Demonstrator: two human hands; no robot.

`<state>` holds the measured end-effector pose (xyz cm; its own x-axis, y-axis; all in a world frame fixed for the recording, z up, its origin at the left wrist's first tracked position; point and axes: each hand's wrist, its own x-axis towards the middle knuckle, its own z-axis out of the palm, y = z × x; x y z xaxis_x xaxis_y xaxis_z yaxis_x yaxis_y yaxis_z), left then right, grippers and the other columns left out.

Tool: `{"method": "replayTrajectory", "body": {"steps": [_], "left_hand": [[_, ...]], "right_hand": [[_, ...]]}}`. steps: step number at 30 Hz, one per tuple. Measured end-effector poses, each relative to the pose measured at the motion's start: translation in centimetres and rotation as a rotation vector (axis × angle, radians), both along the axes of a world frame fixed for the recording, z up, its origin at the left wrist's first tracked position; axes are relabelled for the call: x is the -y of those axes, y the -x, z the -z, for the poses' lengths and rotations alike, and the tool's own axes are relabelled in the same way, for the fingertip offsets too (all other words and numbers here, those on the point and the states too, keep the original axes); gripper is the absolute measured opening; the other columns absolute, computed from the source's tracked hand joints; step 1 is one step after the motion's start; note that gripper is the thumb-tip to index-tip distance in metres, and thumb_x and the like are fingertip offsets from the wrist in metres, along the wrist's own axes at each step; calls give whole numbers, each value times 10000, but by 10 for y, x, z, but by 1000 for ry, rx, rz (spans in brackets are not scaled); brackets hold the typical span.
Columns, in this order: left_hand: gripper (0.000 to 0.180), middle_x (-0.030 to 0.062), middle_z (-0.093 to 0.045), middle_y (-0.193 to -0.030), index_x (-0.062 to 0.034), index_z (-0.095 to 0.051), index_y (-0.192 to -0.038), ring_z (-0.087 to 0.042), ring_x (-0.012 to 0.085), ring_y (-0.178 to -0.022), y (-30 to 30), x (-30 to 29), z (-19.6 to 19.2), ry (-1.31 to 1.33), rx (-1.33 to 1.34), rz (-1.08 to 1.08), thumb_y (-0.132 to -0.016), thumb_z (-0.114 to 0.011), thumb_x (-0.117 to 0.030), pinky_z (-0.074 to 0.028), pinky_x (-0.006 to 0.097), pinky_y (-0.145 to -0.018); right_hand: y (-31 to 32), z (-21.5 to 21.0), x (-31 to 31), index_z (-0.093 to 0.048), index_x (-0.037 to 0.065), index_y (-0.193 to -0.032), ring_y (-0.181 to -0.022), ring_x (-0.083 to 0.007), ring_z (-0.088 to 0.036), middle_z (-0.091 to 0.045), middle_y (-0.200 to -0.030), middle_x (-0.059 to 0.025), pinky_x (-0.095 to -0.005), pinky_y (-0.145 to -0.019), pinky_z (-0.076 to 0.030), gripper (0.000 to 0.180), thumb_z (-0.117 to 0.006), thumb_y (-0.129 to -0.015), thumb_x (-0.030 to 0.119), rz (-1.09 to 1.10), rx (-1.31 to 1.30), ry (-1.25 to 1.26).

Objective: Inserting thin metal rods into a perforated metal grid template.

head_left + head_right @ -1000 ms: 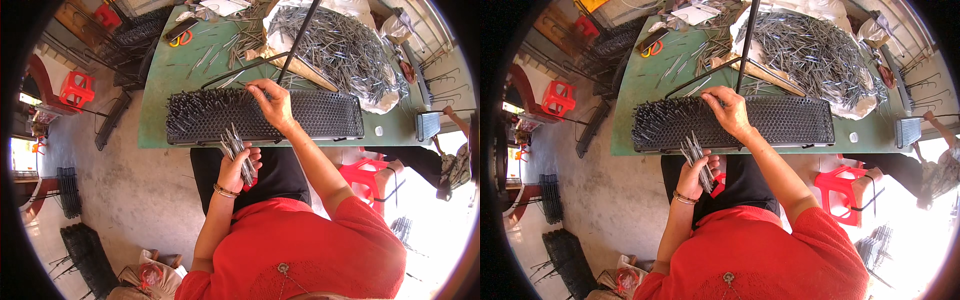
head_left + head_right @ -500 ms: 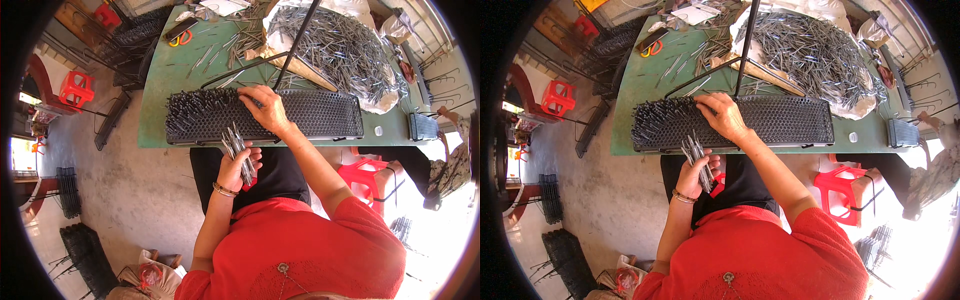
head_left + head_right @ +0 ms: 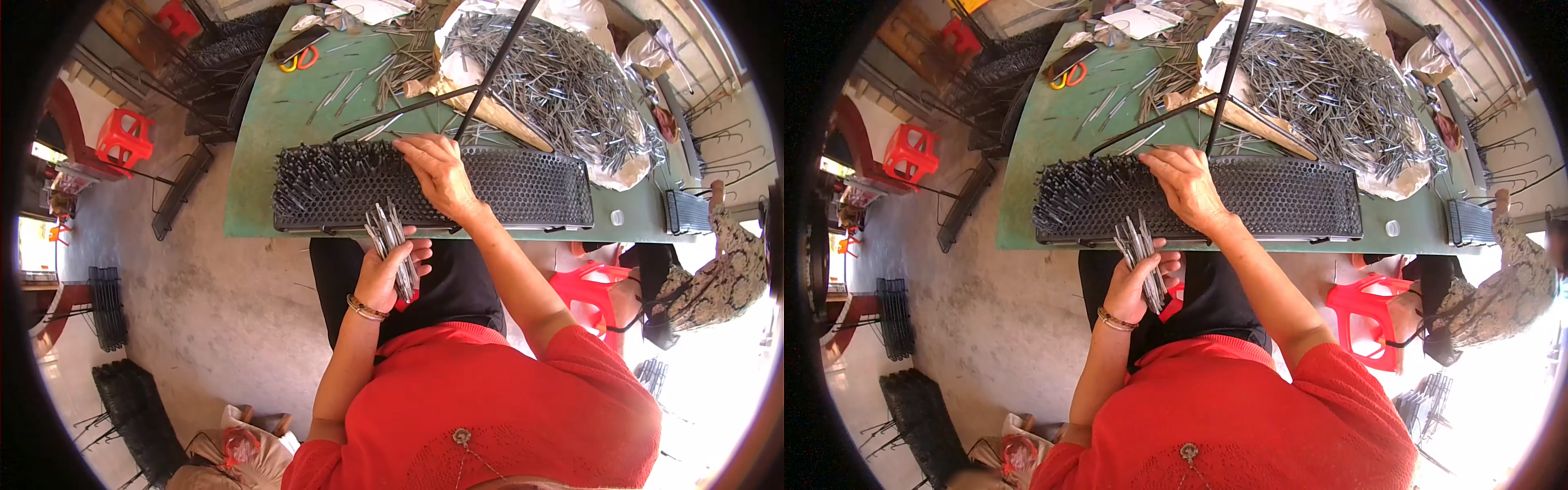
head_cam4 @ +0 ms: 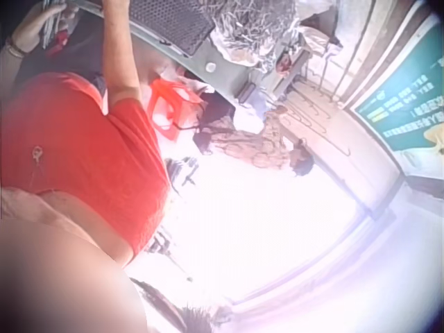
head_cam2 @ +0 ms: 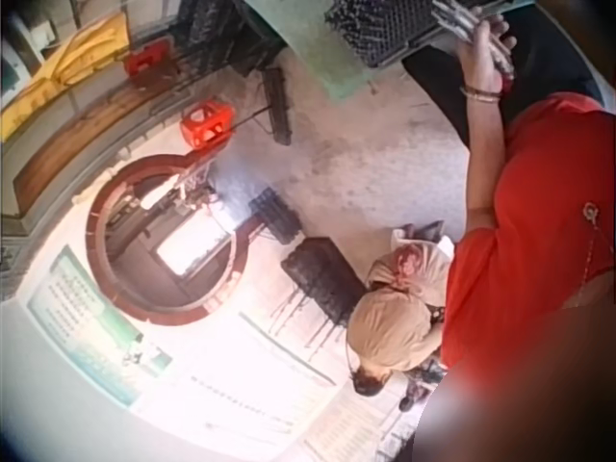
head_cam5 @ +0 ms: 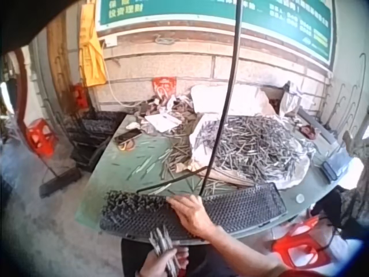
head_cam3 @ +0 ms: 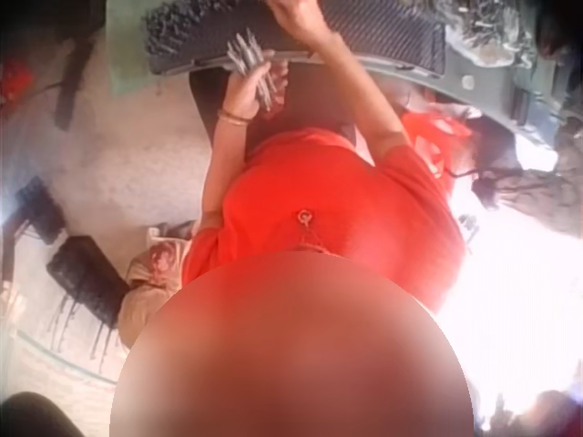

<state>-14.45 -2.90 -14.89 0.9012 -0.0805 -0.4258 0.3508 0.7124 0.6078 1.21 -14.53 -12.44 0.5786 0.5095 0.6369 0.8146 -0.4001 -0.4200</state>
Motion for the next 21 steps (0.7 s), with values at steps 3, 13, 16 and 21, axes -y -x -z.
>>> {"method": "replayTrajectory", "body": {"steps": [3, 13, 16, 21], "left_hand": [[307, 172, -629, -1047, -7, -479, -1202, -641, 237, -924, -1, -2, 2, 30, -13, -14, -914, -539, -92, -574, 369, -732], [328, 171, -630, -1061, -24, -474, -1226, -644, 223, -910, 2, -8, -1, 64, 7, -14, -914, -548, -94, -573, 354, -717], [340, 170, -630, -1066, -28, -473, -1234, -644, 220, -907, 3, -9, 0, 62, 17, -14, -911, -556, -94, -571, 345, -702], [305, 173, -631, -1070, -32, -491, -1196, -645, 222, -908, 3, -11, 1, 42, 14, -10, -910, -566, -104, -567, 337, -683]], "right_hand": [[3, -1, 1, -583, 76, -1186, -1128, -253, -513, -598, -1186, -54, -401, -948, -350, 406, -551, -791, -7, -33, 7, 58], [16, -3, 5, -603, 73, -1174, -1157, -238, -525, -602, -1204, -58, -389, -957, -347, 412, -528, -786, -41, 112, 106, 87], [17, -2, 2, -611, 67, -1159, -1151, -238, -532, -611, -1190, -57, -395, -956, -356, 405, -537, -776, -45, 109, 101, 66], [16, -5, 3, -614, 61, -1151, -1130, -245, -547, -636, -1137, -60, -401, -950, -370, 367, -538, -807, -44, 62, 149, 106]]}}
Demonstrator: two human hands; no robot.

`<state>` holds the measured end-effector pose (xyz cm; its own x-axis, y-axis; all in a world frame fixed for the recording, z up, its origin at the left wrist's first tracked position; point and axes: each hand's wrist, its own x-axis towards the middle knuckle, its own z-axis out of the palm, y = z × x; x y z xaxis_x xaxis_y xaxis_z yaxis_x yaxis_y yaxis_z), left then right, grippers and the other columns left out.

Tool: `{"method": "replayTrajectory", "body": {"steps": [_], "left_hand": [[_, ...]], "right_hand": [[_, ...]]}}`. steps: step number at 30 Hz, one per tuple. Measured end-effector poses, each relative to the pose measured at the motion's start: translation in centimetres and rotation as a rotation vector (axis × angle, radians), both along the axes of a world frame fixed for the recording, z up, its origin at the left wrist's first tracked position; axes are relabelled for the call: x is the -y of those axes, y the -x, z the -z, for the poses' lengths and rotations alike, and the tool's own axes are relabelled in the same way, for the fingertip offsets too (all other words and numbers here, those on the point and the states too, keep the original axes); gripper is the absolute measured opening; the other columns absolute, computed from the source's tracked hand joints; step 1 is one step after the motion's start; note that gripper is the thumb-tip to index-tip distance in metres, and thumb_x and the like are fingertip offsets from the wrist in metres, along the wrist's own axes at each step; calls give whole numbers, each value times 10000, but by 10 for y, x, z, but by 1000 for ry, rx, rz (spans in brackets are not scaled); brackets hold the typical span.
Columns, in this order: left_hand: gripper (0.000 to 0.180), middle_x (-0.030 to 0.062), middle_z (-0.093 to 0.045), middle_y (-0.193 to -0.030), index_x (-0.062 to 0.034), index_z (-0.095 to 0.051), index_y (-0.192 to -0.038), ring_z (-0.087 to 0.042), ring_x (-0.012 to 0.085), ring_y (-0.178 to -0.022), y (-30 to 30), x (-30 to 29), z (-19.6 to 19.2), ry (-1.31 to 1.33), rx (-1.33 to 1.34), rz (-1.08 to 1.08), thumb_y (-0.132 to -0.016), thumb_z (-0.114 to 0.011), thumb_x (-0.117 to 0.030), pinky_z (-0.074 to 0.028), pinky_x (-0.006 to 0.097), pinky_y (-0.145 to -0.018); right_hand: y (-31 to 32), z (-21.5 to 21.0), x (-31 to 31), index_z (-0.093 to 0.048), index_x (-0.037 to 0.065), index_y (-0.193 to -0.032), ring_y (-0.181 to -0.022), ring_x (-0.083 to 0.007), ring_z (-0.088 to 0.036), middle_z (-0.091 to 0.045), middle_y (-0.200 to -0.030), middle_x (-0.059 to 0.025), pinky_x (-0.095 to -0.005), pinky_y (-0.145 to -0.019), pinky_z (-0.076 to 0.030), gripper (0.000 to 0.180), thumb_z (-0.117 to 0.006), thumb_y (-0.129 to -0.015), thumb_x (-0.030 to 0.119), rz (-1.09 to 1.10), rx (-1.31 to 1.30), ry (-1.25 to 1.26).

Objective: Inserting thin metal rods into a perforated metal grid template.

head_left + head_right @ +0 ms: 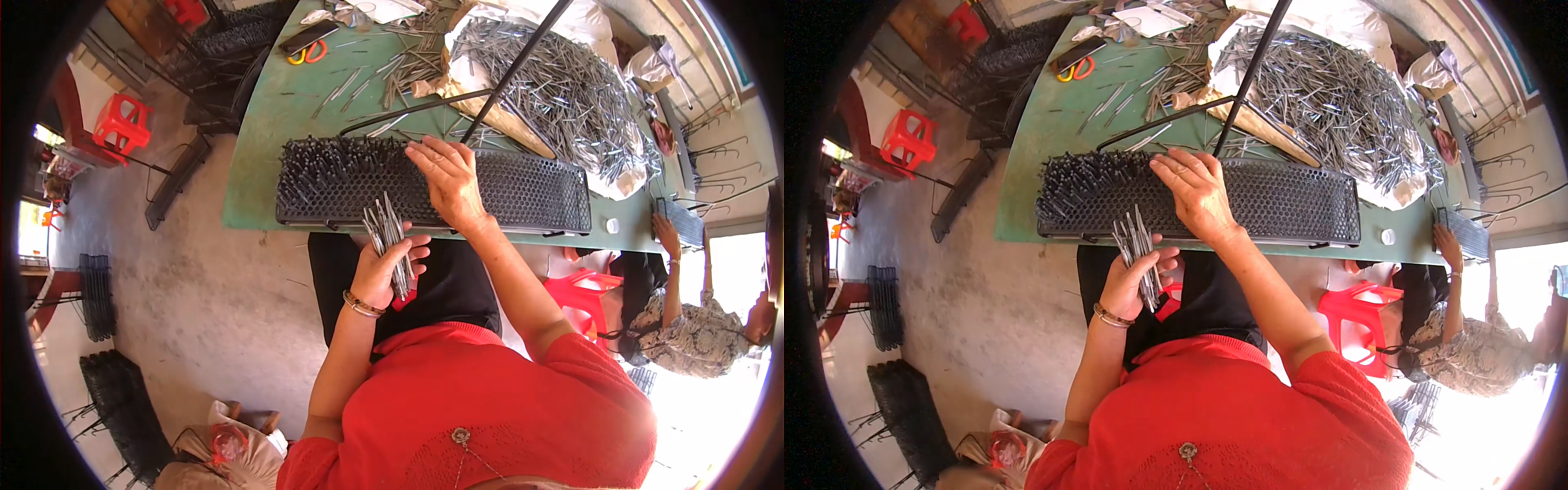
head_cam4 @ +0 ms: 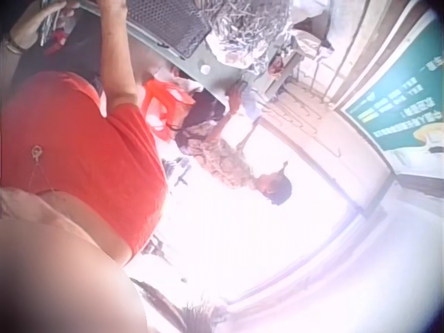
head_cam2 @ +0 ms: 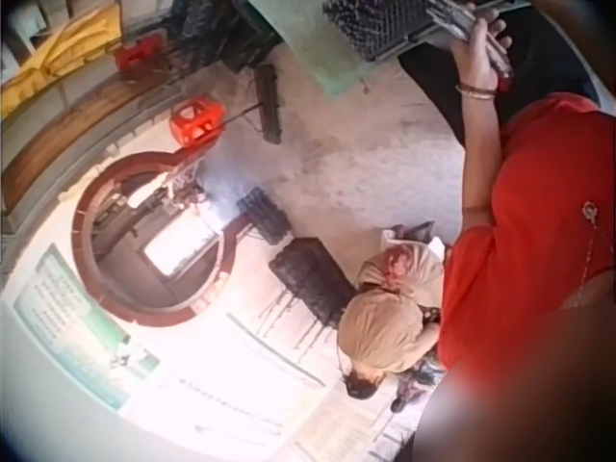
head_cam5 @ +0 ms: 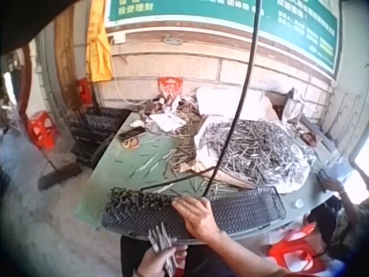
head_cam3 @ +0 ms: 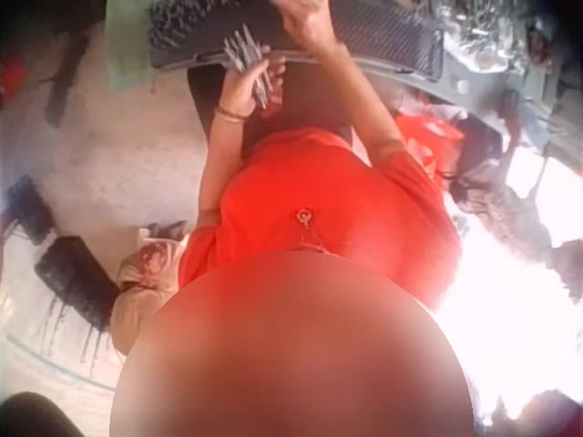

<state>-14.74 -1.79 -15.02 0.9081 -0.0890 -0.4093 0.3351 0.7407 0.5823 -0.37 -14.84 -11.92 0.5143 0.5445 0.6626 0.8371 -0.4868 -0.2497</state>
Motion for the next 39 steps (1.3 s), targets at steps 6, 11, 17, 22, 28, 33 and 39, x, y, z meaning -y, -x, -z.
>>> {"method": "replayTrajectory", "body": {"steps": [6, 11, 17, 22, 28, 33, 39], "left_hand": [[244, 171, -640, -1053, -22, -528, -1126, -647, 233, -907, 0, -1, 3, -2, -41, -9, -910, -574, -123, -567, 340, -681], [247, 171, -641, -1053, -8, -538, -1120, -648, 229, -908, 2, -4, -2, 5, -44, -49, -916, -569, -144, -566, 332, -686], [309, 143, -653, -1018, 5, -526, -1165, -647, 169, -818, 7, -11, -14, -151, 119, 92, -916, -568, -174, -548, 288, -654], [307, 113, -659, -1008, -12, -535, -1171, -630, 124, -778, 12, -18, -10, -157, 123, 121, -914, -575, -175, -528, 254, -617], [295, 82, -647, -936, -19, -533, -1170, -586, 93, -700, 11, -22, -1, -143, 142, 82, -911, -579, -152, -509, 239, -587], [298, 88, -638, -945, -16, -509, -1188, -570, 92, -689, 13, -25, 9, -102, 96, 48, -917, -559, -129, -488, 242, -564], [322, 81, -637, -983, -11, -512, -1214, -580, 99, -761, 12, -23, 3, -79, 100, 31, -915, -551, -124, -499, 241, -615]], "right_hand": [[0, 3, -4, -613, 53, -1148, -1118, -268, -550, -641, -1103, -96, -403, -944, -380, 361, -555, -805, -43, 74, -57, -54], [17, -14, -11, -614, 29, -1145, -962, -215, -622, -664, -1015, -110, -333, -801, -466, 314, -618, -832, 44, 19, -307, -175], [35, -6, -27, -672, -48, -918, -583, -59, -502, -614, -644, -33, -251, -538, -433, 279, -691, -845, 221, -236, -1282, -350], [27, -8, -31, -691, -44, -824, -602, -40, -494, -598, -637, -3, -227, -512, -391, 245, -705, -829, 201, -215, -1399, -290], [11, -19, -36, -699, -17, -853, -619, -29, -485, -602, -657, 20, -204, -525, -370, 221, -676, -857, 203, -139, -1284, -282], [2, -30, -55, -688, -19, -902, -640, -37, -522, -631, -687, 5, -206, -563, -420, 213, -672, -863, 190, -3, -930, -442], [3, -22, -80, -677, -19, -925, -664, -41, -552, -656, -733, -15, -207, -601, -454, 168, -686, -847, 130, 21, -736, -568]]}}
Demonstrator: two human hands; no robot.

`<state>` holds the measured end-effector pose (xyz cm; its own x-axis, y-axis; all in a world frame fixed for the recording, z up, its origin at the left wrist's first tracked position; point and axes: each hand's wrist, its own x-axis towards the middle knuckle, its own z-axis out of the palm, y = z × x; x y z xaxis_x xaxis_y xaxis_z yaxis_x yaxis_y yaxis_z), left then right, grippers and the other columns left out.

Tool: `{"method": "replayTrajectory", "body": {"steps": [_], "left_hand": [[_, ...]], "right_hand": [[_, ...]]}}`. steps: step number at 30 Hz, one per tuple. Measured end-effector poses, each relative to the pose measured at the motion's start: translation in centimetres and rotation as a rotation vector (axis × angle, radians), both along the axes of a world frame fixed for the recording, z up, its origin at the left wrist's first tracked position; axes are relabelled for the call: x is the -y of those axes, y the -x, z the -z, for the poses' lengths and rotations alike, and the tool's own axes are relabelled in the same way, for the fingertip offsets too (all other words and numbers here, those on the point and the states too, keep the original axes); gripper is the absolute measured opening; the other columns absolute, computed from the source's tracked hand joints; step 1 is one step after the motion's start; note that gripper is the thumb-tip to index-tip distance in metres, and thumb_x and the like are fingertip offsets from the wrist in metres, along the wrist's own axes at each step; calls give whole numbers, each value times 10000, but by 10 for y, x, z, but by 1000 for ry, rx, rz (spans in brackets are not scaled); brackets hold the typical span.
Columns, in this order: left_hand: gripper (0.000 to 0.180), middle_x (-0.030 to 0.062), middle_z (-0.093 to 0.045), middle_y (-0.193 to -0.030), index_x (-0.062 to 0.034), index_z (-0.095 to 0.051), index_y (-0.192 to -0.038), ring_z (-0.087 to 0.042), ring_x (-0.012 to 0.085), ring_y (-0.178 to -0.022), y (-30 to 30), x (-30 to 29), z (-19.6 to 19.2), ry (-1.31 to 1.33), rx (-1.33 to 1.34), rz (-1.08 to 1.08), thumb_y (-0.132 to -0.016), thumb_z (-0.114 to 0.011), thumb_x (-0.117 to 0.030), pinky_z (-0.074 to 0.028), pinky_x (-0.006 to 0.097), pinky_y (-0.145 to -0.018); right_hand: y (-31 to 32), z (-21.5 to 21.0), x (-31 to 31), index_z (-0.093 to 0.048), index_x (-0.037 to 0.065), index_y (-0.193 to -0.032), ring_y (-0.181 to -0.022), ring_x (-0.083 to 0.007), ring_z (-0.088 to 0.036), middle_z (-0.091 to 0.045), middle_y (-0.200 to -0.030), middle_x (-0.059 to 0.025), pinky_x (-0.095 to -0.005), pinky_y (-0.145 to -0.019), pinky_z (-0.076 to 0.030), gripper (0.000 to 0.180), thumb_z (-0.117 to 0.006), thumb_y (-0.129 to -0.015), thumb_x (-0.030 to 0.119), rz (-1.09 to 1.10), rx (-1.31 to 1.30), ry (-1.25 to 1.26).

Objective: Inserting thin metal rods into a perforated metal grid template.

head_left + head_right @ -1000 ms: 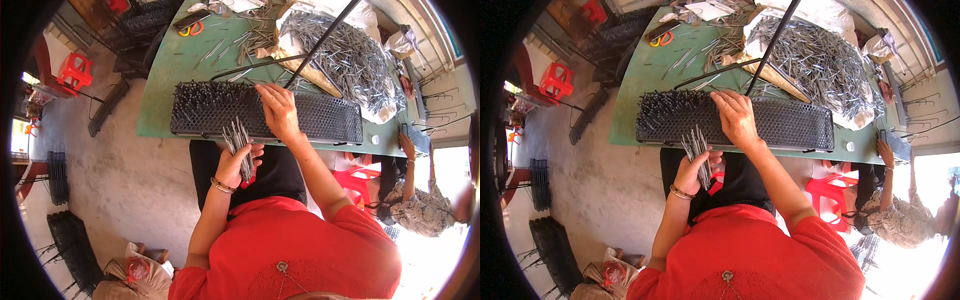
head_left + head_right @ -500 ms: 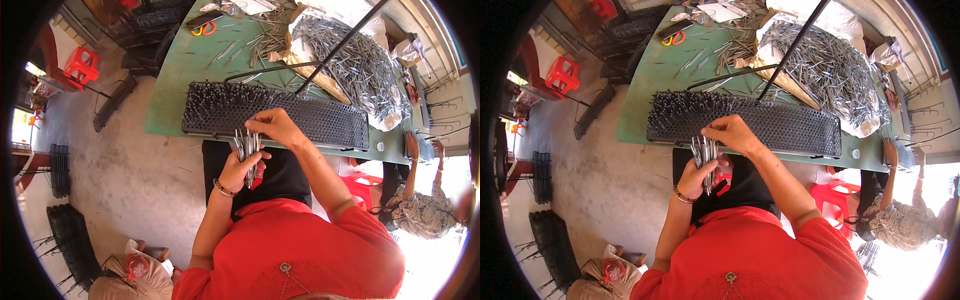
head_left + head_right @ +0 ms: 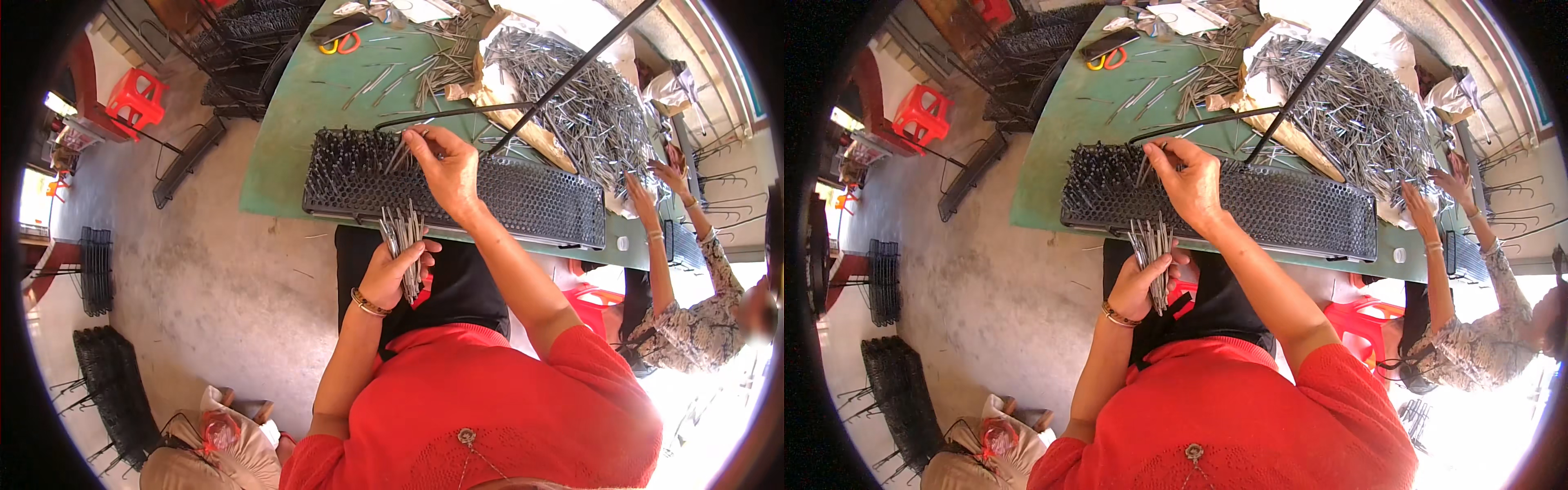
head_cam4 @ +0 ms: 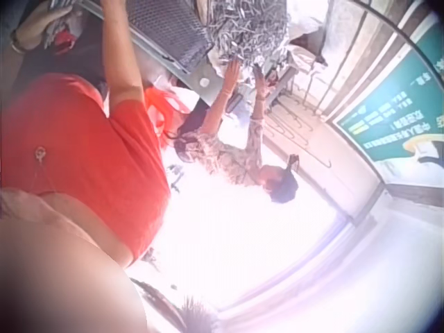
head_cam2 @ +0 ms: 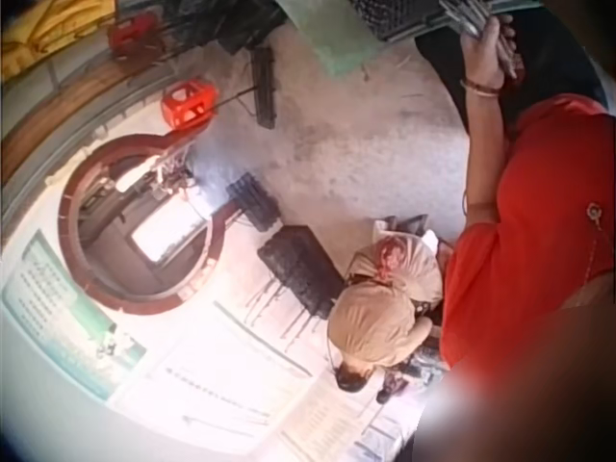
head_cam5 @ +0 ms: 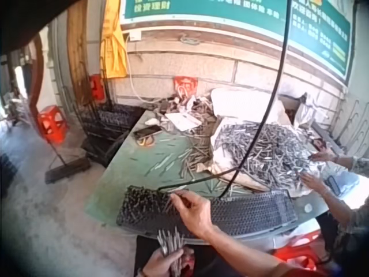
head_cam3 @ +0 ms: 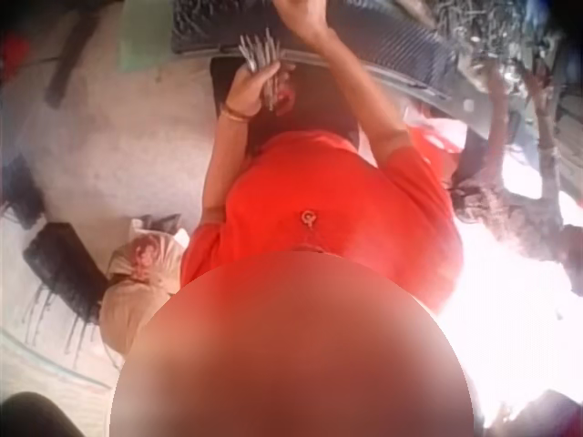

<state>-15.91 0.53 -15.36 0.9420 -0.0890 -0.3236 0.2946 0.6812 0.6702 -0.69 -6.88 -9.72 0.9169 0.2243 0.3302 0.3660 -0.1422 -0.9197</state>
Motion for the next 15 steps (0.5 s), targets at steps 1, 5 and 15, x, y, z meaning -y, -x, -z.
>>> {"method": "replayTrajectory", "body": {"steps": [1, 5, 15], "left_hand": [[322, 81, -637, -983, -11, -512, -1214, -580, 99, -761, 0, 0, 1, -1, 0, 0, -915, -551, -124, -499, 241, -615], [339, 102, -643, -1030, 6, -505, -1224, -592, 103, -787, 3, -1, 3, 17, 5, 4, -911, -553, -116, -506, 237, -646], [320, 138, -640, -1049, -11, -509, -1184, -618, 147, -837, 2, -2, 7, 63, -27, -22, -889, -593, -103, -532, 268, -684]], "right_hand": [[0, 3, -2, -677, -19, -925, -664, -41, -552, -656, -733, -15, -207, -601, -454, 168, -686, -847, 130, 0, 0, -1], [2, 13, -8, -677, 0, -925, -631, -61, -543, -654, -752, -36, -224, -597, -456, 143, -688, -837, 112, 32, 75, 15], [6, 17, -9, -674, 12, -930, -649, -113, -589, -666, -799, -76, -245, -588, -477, 142, -697, -813, 88, 12, 280, 69]]}}
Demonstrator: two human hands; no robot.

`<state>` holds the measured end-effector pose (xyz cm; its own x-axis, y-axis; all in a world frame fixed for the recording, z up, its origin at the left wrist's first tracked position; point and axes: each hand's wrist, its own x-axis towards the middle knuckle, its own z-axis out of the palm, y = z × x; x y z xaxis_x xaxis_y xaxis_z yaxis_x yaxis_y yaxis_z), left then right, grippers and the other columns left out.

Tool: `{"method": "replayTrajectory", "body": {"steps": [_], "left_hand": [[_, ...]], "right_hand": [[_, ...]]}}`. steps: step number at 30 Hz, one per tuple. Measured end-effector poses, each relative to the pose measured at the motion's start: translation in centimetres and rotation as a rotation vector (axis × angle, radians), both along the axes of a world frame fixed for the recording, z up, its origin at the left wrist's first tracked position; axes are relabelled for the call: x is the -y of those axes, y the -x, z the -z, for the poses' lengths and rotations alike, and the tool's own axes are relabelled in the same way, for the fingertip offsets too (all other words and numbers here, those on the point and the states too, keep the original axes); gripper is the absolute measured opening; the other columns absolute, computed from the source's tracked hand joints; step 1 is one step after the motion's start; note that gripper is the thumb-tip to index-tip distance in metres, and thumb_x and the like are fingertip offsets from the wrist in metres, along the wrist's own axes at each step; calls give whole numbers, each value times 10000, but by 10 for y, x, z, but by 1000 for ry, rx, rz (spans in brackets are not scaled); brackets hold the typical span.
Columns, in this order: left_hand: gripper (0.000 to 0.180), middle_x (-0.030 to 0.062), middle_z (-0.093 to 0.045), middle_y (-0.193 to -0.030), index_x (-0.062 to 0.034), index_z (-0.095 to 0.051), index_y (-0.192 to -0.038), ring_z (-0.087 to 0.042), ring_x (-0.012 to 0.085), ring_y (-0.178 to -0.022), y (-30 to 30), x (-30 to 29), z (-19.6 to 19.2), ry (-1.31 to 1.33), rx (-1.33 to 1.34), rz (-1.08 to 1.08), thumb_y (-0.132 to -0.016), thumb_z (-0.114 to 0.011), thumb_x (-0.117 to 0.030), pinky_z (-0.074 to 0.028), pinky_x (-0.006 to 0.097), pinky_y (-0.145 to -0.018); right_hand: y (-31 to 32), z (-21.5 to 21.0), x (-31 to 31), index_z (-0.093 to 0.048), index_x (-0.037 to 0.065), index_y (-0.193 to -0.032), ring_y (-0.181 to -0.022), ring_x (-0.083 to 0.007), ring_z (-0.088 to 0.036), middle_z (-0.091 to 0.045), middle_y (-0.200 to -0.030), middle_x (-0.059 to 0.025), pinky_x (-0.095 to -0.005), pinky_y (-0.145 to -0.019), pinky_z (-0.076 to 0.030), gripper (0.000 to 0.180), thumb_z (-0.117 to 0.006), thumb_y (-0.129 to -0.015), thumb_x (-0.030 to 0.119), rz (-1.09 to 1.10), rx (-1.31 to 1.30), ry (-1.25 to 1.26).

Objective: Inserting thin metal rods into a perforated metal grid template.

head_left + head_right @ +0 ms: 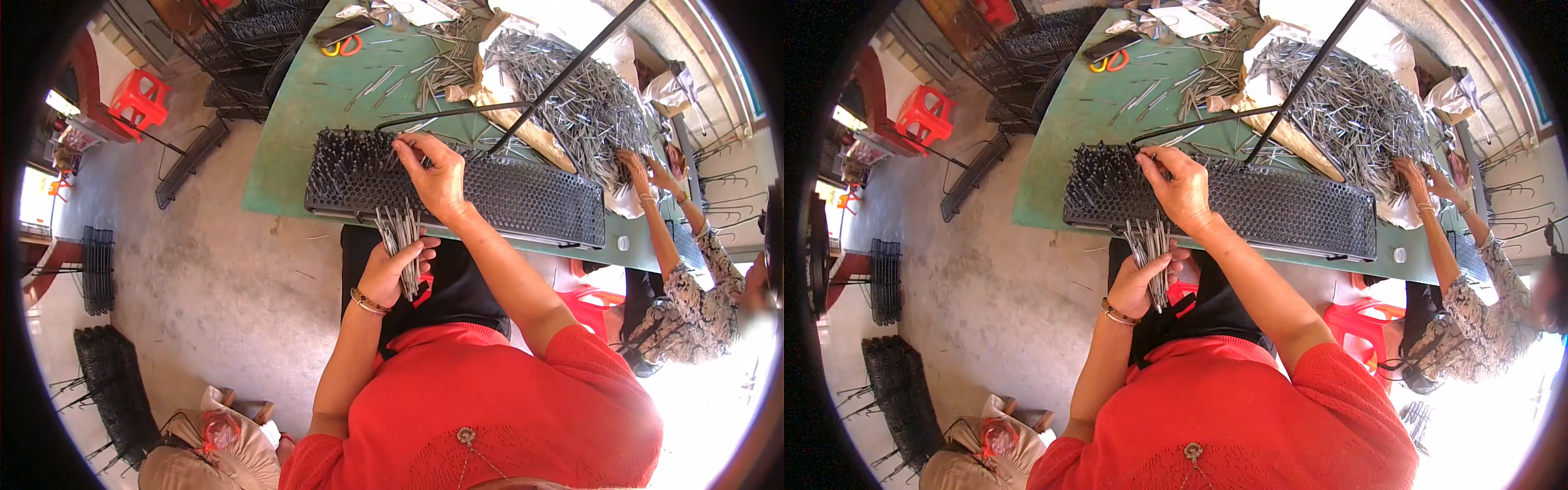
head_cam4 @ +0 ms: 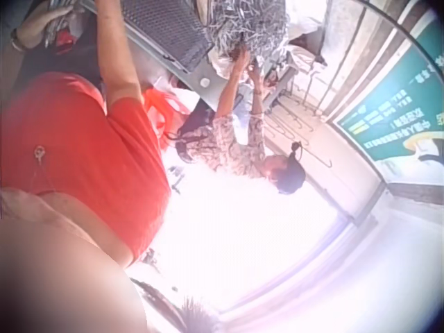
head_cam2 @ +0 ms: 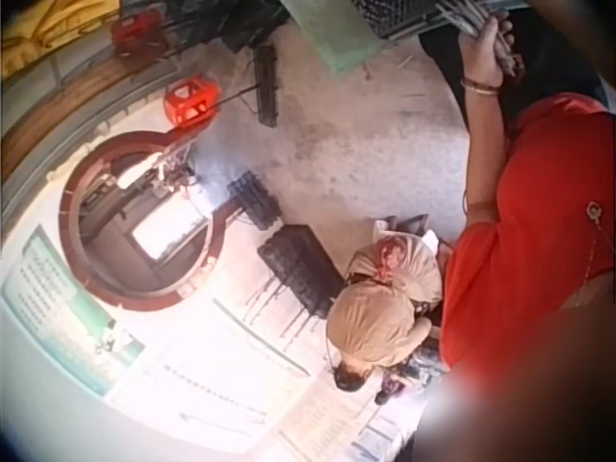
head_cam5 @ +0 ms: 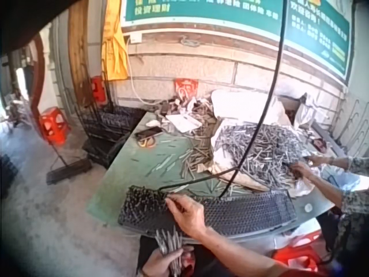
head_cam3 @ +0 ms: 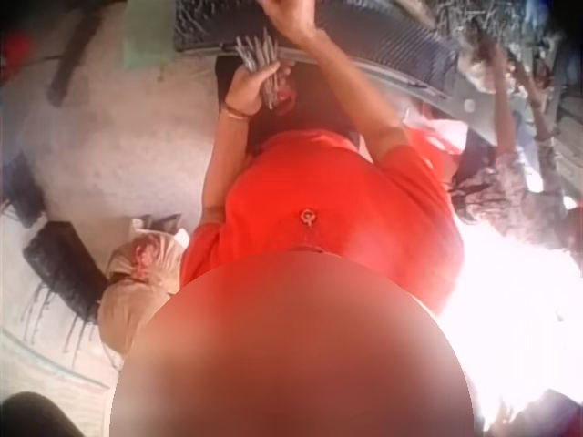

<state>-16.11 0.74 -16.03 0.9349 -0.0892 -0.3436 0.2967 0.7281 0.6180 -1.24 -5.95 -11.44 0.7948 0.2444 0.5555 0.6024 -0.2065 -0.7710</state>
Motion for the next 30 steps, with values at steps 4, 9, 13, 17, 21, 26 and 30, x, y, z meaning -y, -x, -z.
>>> {"method": "replayTrajectory", "body": {"steps": [4, 9, 13, 17, 21, 26, 30], "left_hand": [[319, 135, -642, -1039, -14, -511, -1182, -618, 150, -834, 0, 1, -3, -1, 4, -1, -888, -595, -105, -531, 273, -693], [311, 131, -641, -1040, -14, -510, -1181, -617, 143, -834, 1, 0, -2, -17, -11, 10, -893, -586, -101, -531, 270, -686], [309, 129, -641, -1041, -11, -508, -1185, -618, 142, -833, 1, 2, -5, -12, -2, 14, -898, -578, -102, -533, 268, -684], [310, 126, -641, -1041, -8, -506, -1189, -619, 143, -834, 2, 3, -6, -29, -14, 25, -902, -572, -104, -536, 272, -684], [304, 104, -656, -1058, -7, -532, -1195, -624, 132, -859, 3, 5, -4, -53, 2, 31, -908, -554, -102, -516, 260, -709], [301, 102, -655, -1053, -7, -533, -1192, -623, 131, -858, 3, 6, -4, -43, 1, 27, -907, -555, -102, -516, 264, -712], [300, 111, -650, -1060, -4, -529, -1190, -620, 135, -859, 2, 9, -5, -34, 21, 22, -906, -556, -97, -517, 268, -709]], "right_hand": [[-3, 8, -3, -674, 27, -936, -683, -175, -637, -671, -829, -96, -277, -613, -509, 160, -708, -792, 87, -48, 125, 93], [-3, -1, -4, -647, 52, -990, -780, -291, -625, -658, -819, -111, -375, -706, -490, 222, -691, -773, 77, -118, 129, 133], [-11, 3, -2, -633, 55, -1040, -807, -277, -610, -654, -854, -96, -376, -749, -467, 261, -672, -783, 73, -164, 309, 242], [-10, 5, -2, -632, 42, -1060, -861, -258, -590, -644, -951, -84, -365, -784, -451, 285, -652, -777, 64, -241, 431, 334], [-11, 8, 3, -622, 49, -1099, -927, -246, -572, -628, -1038, -79, -358, -812, -436, 329, -611, -770, 42, -307, 446, 415], [-6, -3, 4, -523, 47, -1253, -1070, -262, -530, -566, -1227, -100, -382, -906, -383, 510, -516, -750, -33, -226, 540, 510], [-13, 0, -2, -481, 59, -1300, -1139, -264, -508, -530, -1291, -86, -405, -957, -352, 521, -500, -790, -47, -331, 452, 485]]}}
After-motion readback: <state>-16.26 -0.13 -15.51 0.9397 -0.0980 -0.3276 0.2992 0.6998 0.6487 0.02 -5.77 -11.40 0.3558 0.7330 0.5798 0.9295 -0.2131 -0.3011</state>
